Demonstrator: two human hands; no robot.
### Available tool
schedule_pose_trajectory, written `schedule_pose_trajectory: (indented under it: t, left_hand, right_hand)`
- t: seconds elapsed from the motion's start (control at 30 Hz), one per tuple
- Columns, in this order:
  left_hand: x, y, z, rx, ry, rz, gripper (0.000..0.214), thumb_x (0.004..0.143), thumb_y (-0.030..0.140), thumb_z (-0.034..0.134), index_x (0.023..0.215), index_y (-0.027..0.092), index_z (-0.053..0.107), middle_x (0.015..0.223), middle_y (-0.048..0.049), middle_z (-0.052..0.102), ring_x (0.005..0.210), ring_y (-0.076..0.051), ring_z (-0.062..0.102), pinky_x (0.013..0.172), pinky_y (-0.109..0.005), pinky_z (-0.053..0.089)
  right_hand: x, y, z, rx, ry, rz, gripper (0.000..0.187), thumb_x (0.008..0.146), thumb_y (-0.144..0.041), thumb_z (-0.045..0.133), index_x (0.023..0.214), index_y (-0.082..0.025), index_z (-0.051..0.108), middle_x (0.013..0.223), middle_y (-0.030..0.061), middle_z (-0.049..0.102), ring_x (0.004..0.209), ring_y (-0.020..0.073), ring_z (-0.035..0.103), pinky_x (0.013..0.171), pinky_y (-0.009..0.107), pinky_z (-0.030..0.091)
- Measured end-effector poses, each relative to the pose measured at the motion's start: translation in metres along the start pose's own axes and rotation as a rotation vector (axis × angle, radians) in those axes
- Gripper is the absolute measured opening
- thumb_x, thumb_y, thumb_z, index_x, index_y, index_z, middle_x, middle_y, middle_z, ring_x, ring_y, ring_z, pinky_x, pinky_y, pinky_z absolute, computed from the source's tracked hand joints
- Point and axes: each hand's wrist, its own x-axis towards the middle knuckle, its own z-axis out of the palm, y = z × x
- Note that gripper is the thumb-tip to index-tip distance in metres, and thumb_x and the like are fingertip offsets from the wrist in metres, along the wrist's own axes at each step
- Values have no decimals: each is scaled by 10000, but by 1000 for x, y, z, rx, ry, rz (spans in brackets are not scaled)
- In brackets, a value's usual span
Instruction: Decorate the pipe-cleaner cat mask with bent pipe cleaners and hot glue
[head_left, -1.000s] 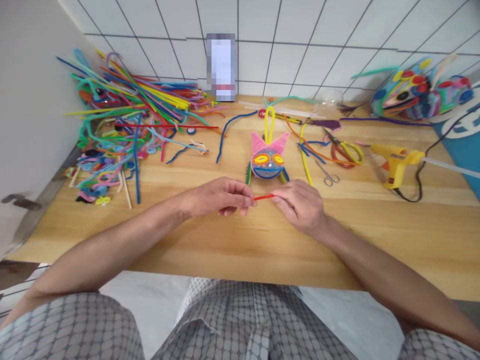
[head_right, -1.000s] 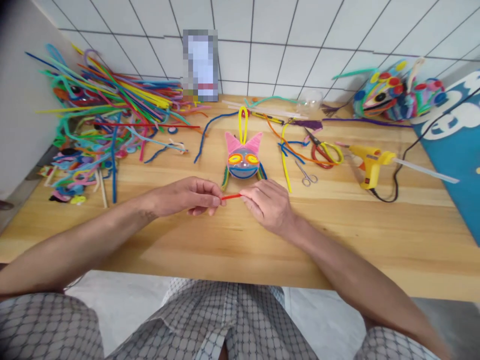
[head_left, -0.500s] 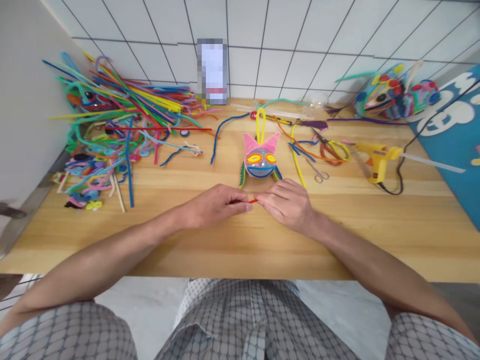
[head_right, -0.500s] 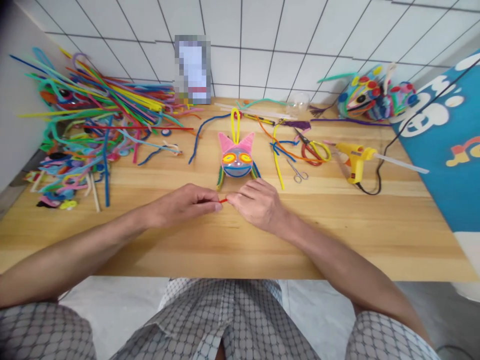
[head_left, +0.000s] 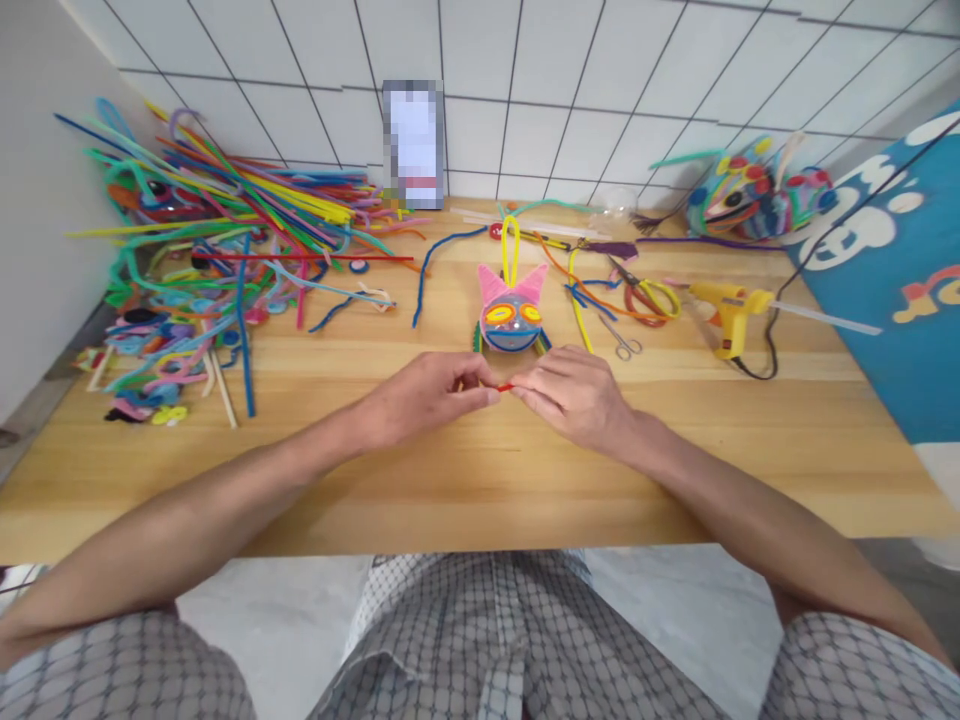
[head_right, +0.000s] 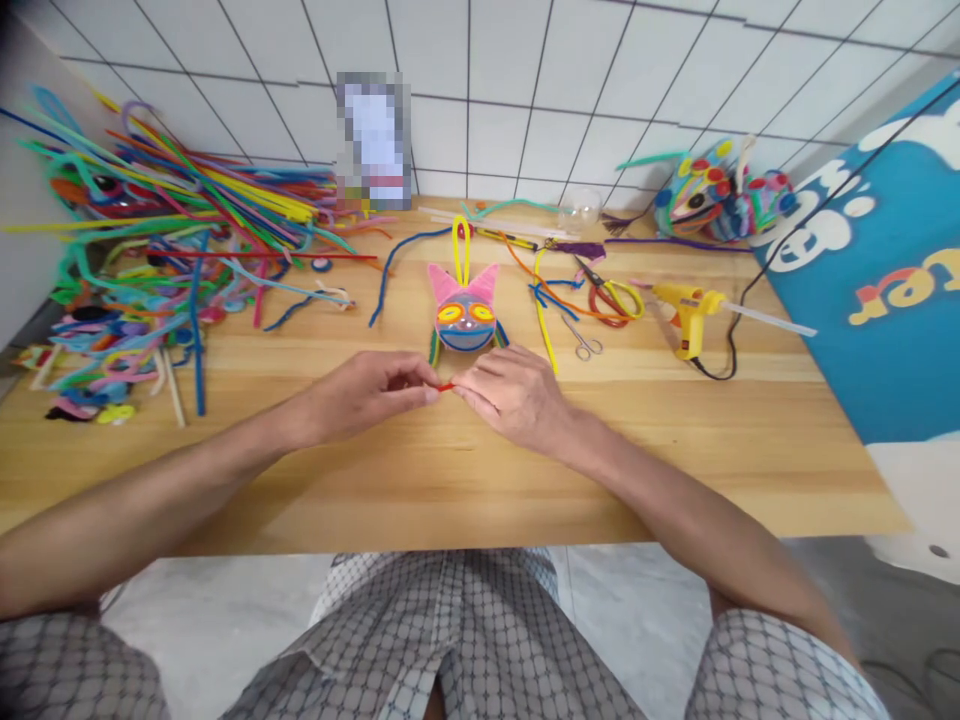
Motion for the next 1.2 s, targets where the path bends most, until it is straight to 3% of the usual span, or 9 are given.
schedule_pose_trajectory:
  t: [0.2, 0.43, 0.6, 0.83, 1.2]
  left_hand:
    - [29, -6, 10, -193, -121, 11, 336, 913, 527, 721, 853, 202, 658, 743, 39, 572, 694, -135, 481, 664, -268, 386]
    - [37, -19, 19, -311, -172, -90, 354, 891, 538, 747, 888, 189, 687, 736, 35, 607, 627, -114, 450, 601, -258, 346]
    - [35, -28, 25, -338, -130, -127, 387, 881, 563, 755, 898, 179, 711, 750, 21, 634, 617, -110, 468, 583, -251, 346]
    - [35, -26, 27, -459, -51, -160, 372, 884, 534, 757, 930, 166, 737, 817, -6, 721, 553, -80, 438, 542, -244, 319]
    - [34, -26, 29, -627, -90, -130, 329, 883, 467, 844, 920, 157, 741, 804, -3, 762, 516, -56, 423, 492, -218, 293]
  right_hand:
    - [-5, 3, -13, 65, 25, 117, 157, 1129, -263, 692, 1241, -250, 802, 1062, 67, 891, 918, 222, 824, 842, 376, 636]
    - [-16, 7, -2, 214, 73, 219, 93, 1113, -224, 708, 1063, -243, 784, 934, 34, 845, 829, 184, 788, 772, 325, 619]
    - [-21, 7, 7, 308, 36, 318, 95, 1064, -225, 738, 976, -239, 772, 855, 12, 809, 747, 165, 729, 713, 303, 572]
    - [-18, 0, 8, 517, -9, 618, 115, 999, -271, 774, 905, -217, 813, 800, -2, 817, 643, 126, 640, 607, 256, 479]
    - [-14, -2, 8, 922, -21, 954, 280, 857, -470, 937, 891, -208, 845, 810, 7, 801, 706, 130, 633, 683, 273, 523]
